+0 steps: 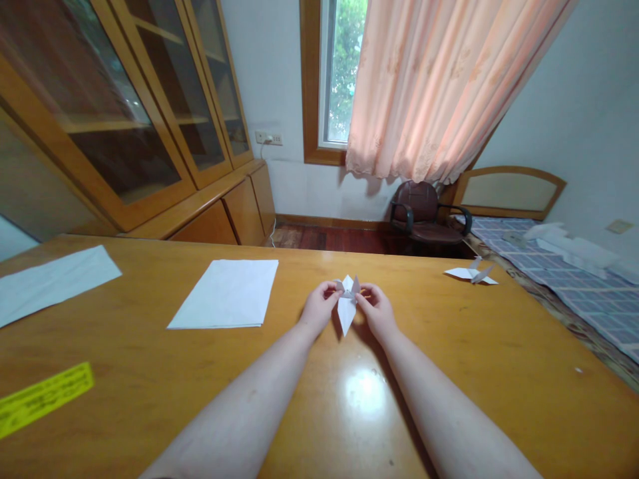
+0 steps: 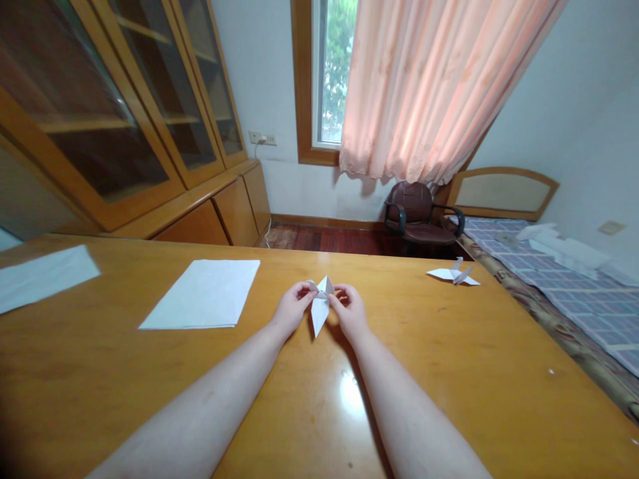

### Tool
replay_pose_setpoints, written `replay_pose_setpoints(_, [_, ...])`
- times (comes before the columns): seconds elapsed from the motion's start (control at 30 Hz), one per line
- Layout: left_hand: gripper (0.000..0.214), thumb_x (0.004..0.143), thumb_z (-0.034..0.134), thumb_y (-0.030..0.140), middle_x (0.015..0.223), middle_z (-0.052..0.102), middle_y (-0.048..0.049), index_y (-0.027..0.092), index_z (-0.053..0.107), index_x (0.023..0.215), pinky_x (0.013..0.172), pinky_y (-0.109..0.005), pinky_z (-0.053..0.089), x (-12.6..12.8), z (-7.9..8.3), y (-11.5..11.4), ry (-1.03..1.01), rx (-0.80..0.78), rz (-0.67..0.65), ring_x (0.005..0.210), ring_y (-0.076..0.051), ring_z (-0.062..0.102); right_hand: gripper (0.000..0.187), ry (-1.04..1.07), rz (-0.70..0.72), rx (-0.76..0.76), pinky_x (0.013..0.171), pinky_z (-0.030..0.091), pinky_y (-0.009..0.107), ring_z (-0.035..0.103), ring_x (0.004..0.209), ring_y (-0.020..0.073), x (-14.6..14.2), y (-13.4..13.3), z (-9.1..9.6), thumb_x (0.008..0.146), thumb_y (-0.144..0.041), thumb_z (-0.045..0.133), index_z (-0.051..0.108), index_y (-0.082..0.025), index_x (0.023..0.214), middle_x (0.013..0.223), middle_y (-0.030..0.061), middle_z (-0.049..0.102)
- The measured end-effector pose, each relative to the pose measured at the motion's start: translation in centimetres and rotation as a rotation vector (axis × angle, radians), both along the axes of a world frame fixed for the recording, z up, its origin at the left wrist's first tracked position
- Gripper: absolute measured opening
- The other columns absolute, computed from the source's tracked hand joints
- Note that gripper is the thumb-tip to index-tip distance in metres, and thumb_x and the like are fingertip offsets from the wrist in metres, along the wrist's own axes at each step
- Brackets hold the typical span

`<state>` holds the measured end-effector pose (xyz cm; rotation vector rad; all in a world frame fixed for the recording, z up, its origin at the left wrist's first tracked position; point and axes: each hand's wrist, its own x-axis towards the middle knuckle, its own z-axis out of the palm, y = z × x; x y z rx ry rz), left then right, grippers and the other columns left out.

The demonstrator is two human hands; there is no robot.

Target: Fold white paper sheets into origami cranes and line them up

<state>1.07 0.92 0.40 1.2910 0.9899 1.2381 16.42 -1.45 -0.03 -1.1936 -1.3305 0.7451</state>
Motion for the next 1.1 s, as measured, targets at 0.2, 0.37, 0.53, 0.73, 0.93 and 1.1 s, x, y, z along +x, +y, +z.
replay_pose_setpoints(0.2, [0.013, 0.072, 0.062, 0.025, 0.081, 0.065, -0.0025, 0.015, 0.061, 0.081, 0.077, -0.028, 0.044, 0.0, 0.3, -0.1, -0.004, 0.002, -0.005, 0.079, -0.016, 0.059, 0.026, 0.103, 0.003, -0.004, 0.072, 0.045, 0.031, 0.056, 0.084, 0.0189, 0.0, 0.0, 0.5, 0.074, -0.044, 0.06, 0.064, -0.02, 0.082, 0.09, 0.006, 0.061])
replay_pose_setpoints(0.37, [0.015, 0.072, 0.063, 0.028, 0.081, 0.065, -0.0022, 0.016, 0.061, 0.081, 0.076, -0.027, 0.044, 0.0, 0.2, -0.2, -0.008, 0.0, -0.043, 0.078, -0.015, 0.059, 0.036, 0.454, 0.008, -0.278, 0.045, 0.036, 0.022, 0.047, 0.05, 0.0099, 0.1, 0.3, 0.5, 0.073, -0.053, 0.056, 0.059, -0.02, 0.088, 0.065, -0.0009, 0.057])
replay_pose_setpoints(0.53, [0.028, 0.072, 0.065, 0.04, 0.083, 0.065, -0.0041, 0.016, 0.061, 0.085, 0.069, -0.025, 0.045, 0.1, -0.1, -0.4, 0.024, -0.045, -0.085, 0.075, -0.015, 0.059, 0.03, 0.315, 0.129, -0.381, 0.041, 0.032, 0.021, 0.04, 0.04, 0.0077, -0.1, 0.4, 0.2, 0.064, -0.045, 0.066, 0.056, -0.017, 0.063, 0.044, -0.0056, 0.046])
replay_pose_setpoints(0.73, [0.055, 0.065, 0.071, 0.048, 0.093, 0.063, -0.0091, 0.015, 0.052, 0.105, 0.065, -0.025, 0.045, 0.3, -0.7, 0.0, 0.0, -0.222, -0.059, 0.074, -0.015, 0.06, 0.03, 0.286, -0.007, -0.295, 0.042, 0.031, 0.021, 0.041, 0.043, 0.0084, 0.2, 0.1, 0.4, 0.065, -0.045, 0.066, 0.054, -0.018, 0.058, 0.047, -0.0045, 0.048])
replay_pose_setpoints(0.93, [0.045, 0.073, 0.055, 0.056, 0.067, 0.059, -0.0011, 0.011, 0.063, 0.075, 0.056, -0.023, 0.034, -0.3, 0.3, -0.4, 0.336, -0.102, -0.259, 0.062, -0.013, 0.05, 0.03, 0.253, -0.027, -0.231, 0.045, 0.032, 0.022, 0.041, 0.046, 0.0091, 0.3, 0.1, 0.3, 0.067, -0.046, 0.064, 0.057, -0.017, 0.062, 0.052, -0.0029, 0.05])
replay_pose_setpoints(1.1, [0.042, 0.072, 0.058, 0.051, 0.067, 0.058, 0.0004, 0.011, 0.066, 0.079, 0.056, -0.022, 0.032, -0.3, 0.8, -0.8, 0.315, -0.073, -0.307, 0.061, -0.012, 0.047, 0.032, 0.22, 0.111, -0.25, 0.047, 0.035, 0.023, 0.043, 0.049, 0.0097, -0.2, -0.1, 0.6, 0.068, -0.047, 0.064, 0.064, -0.015, 0.073, 0.057, -0.001, 0.054])
